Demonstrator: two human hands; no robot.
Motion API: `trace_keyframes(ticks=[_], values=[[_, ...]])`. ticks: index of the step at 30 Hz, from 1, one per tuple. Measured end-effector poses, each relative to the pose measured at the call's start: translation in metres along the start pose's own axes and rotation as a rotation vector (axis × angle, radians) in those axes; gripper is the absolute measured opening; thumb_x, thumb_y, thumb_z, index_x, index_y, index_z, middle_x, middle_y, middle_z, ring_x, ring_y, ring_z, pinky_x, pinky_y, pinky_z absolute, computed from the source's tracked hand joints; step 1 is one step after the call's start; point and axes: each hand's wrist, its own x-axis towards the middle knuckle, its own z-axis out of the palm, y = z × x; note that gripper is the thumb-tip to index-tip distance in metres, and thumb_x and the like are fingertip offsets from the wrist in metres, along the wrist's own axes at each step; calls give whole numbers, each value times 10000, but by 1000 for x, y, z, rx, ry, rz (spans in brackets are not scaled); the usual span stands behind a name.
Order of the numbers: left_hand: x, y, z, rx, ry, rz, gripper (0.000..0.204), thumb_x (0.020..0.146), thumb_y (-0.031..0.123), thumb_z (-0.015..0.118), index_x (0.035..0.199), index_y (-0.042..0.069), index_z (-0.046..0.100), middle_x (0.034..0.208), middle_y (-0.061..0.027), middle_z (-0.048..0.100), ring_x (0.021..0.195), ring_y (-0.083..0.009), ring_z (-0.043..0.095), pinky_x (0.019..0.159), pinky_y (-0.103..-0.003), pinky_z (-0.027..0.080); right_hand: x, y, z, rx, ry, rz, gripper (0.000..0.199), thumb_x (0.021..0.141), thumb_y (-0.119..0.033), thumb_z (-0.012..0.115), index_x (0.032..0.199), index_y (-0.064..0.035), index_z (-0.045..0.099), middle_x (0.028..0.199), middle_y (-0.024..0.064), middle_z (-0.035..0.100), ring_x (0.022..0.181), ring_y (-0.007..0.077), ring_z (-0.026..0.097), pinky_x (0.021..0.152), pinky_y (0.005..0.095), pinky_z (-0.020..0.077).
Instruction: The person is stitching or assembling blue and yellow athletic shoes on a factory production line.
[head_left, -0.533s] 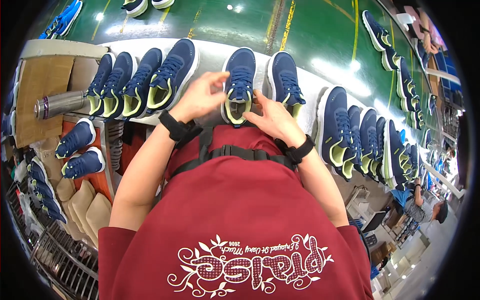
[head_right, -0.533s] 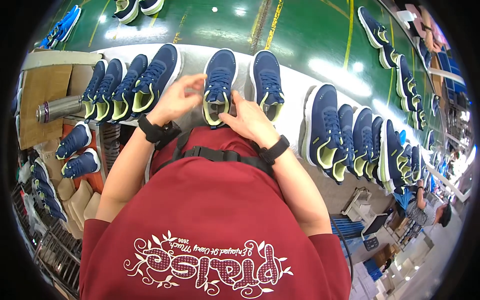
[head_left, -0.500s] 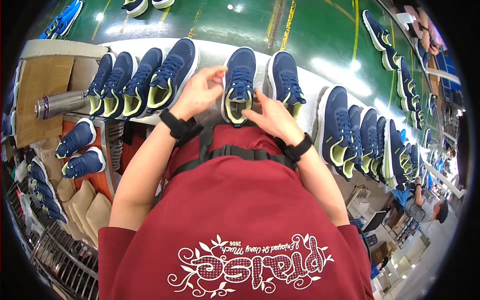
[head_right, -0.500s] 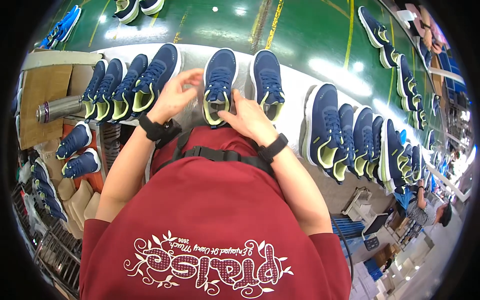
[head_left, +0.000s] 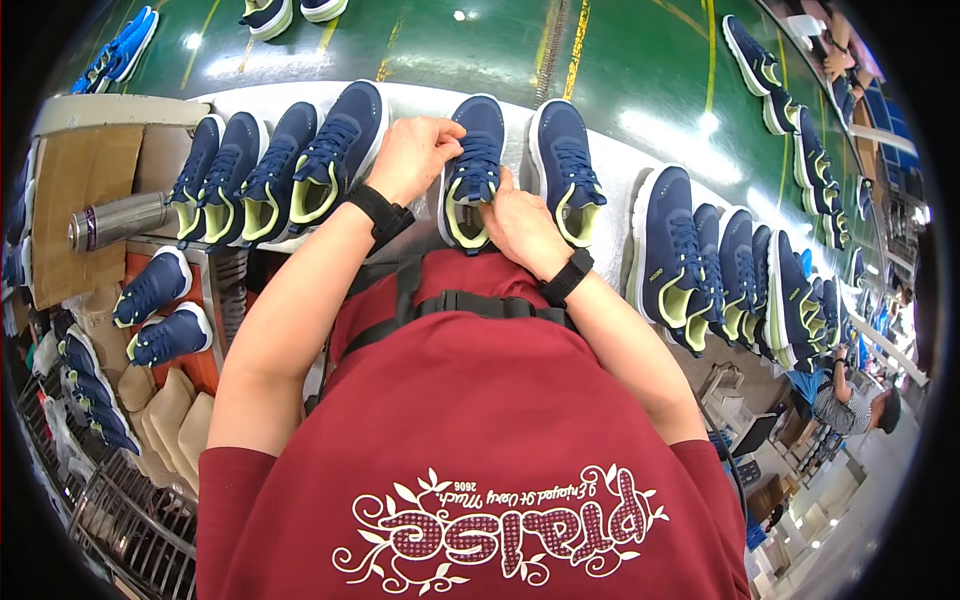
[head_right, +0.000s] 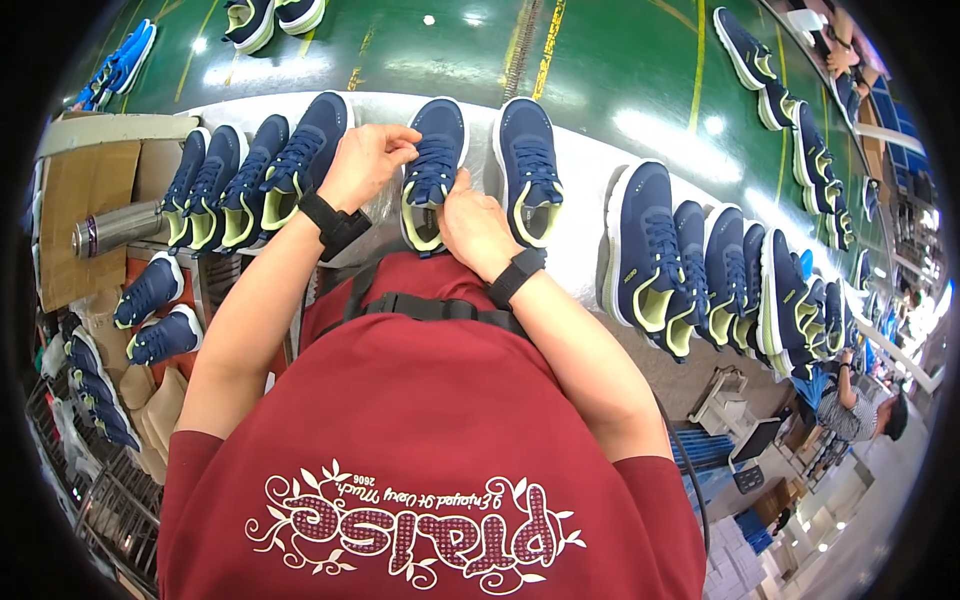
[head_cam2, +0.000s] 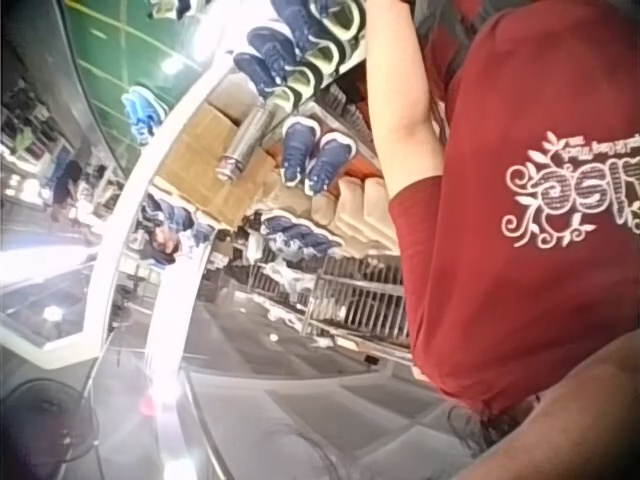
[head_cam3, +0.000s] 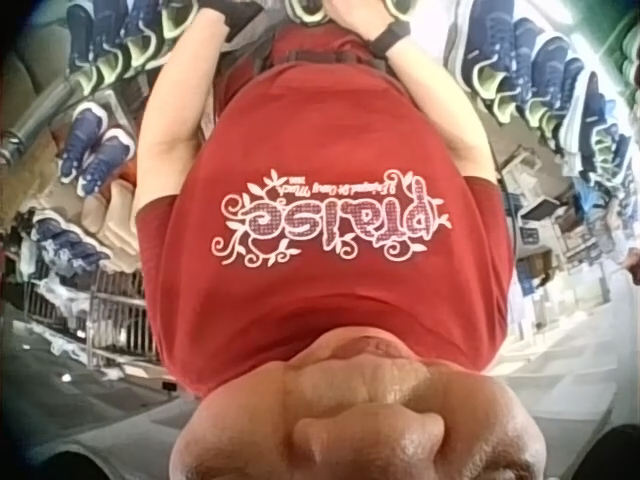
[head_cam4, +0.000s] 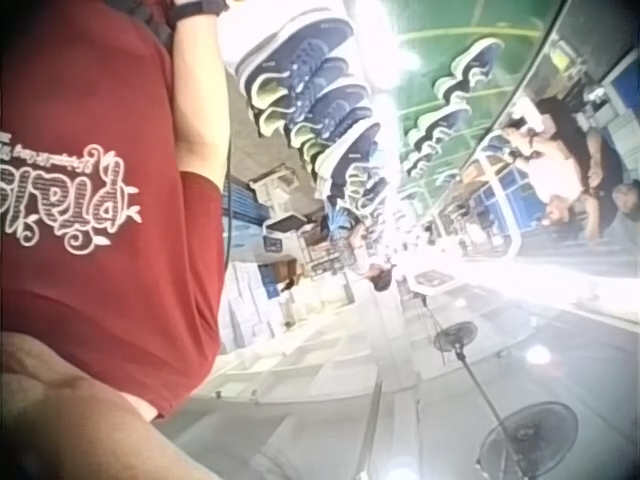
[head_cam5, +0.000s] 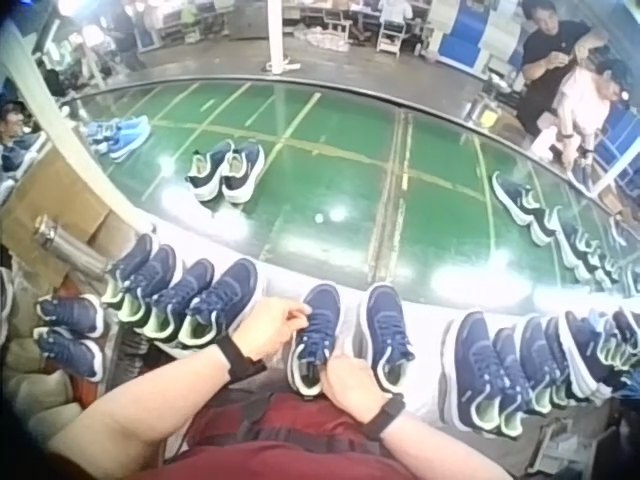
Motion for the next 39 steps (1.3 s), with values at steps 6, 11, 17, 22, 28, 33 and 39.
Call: trace_keyframes(ticks=[6,11,17,22,28,33,39], values=[[18,13,4,392,-90,269,208,689,67,610,873,14,692,732,-148,671,714,-305,663,687,-402,520,-2,-3,-1,-43,22,-21,543,857,-144,520,1216,221,339,740,293,618,747,430,635,683,468,507],[4,23,25,514,154,350,182,670,67,617,851,53,621,784,-131,643,799,-323,625,694,-428,493,-1,15,7,-80,88,-28,486,820,-84,508,1167,221,362,684,273,608,690,419,635,647,450,513],[5,53,18,401,243,403,226,797,172,640,1007,88,648,775,-78,637,757,-304,627,685,-397,497,-20,21,-41,6,118,-38,372,878,-187,566,1057,129,483,711,245,622,714,397,638,630,445,508],[-40,101,21,270,-143,462,294,815,216,669,1079,93,626,784,-122,610,767,-300,613,665,-400,497,-44,50,-88,345,849,-120,184,845,-87,595,1017,-27,616,847,157,658,808,327,643,727,404,500],[-44,148,57,355,-458,316,692,803,175,675,1425,190,370,841,-187,573,756,-366,587,706,-425,489,-67,132,-99,696,571,237,514,968,-360,467,1302,29,446,1273,238,526,1209,344,495,1018,378,368],[-42,185,108,466,-275,448,513,749,262,731,1222,134,580,857,-209,545,752,-361,599,712,-432,497,-93,133,-140,1332,284,300,571,988,-398,438,1398,-6,375,1375,156,462,1259,236,458,1032,332,353],[4,225,130,492,-127,421,430,612,381,811,906,93,687,759,-162,551,734,-337,591,652,-417,486,-125,168,-158,1087,301,143,471,911,-196,575,1309,31,469,1117,195,634,1031,202,607,866,289,460]])
